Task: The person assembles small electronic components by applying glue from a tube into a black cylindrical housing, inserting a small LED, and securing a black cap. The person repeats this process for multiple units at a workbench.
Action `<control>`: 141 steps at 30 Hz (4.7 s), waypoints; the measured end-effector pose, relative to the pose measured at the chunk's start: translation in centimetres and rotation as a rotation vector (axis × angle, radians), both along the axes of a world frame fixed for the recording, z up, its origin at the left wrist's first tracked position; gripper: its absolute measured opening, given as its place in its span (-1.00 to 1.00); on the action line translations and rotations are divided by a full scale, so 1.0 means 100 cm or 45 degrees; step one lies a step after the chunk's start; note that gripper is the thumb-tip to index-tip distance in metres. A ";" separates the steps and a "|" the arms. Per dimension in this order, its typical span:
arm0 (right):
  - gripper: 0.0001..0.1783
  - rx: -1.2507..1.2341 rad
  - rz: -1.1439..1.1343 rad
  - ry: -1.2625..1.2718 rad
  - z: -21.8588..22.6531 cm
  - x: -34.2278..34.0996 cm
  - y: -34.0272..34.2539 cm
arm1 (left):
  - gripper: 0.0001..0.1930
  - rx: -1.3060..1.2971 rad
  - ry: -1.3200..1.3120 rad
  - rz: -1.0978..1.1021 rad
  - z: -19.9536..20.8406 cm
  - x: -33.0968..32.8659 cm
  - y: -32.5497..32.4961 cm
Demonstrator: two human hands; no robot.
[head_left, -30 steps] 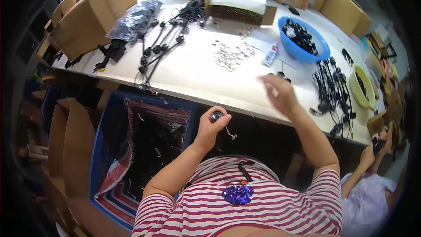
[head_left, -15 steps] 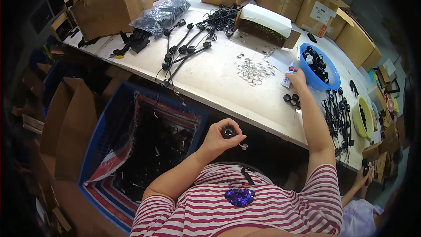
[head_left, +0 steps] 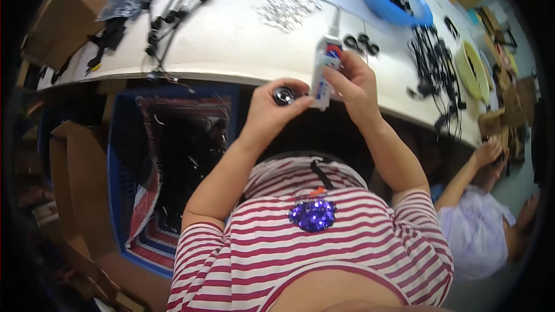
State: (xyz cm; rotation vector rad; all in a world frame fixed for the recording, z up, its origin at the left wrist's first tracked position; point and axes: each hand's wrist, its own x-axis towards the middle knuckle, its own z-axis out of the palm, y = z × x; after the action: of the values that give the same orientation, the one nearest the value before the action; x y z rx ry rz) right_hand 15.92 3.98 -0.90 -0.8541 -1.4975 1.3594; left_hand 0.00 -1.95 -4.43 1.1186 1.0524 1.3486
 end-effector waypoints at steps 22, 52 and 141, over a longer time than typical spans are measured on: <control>-0.85 -0.178 0.097 0.119 -0.045 0.020 -0.013 | -0.83 -0.245 0.087 -0.080 -0.003 0.020 -0.008; -0.70 0.371 0.014 -0.498 -0.050 0.022 -0.016 | -0.79 -0.189 0.049 -0.044 -0.005 0.016 0.007; -0.64 -0.764 0.507 -0.200 -0.002 0.020 -0.044 | -0.89 0.137 0.313 -0.158 -0.023 -0.001 -0.009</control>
State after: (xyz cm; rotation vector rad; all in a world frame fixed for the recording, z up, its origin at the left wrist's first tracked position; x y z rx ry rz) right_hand 17.88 -0.43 -1.08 -1.0830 -1.4413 2.1437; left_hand -0.10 -2.83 -6.70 1.4348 1.0753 1.2020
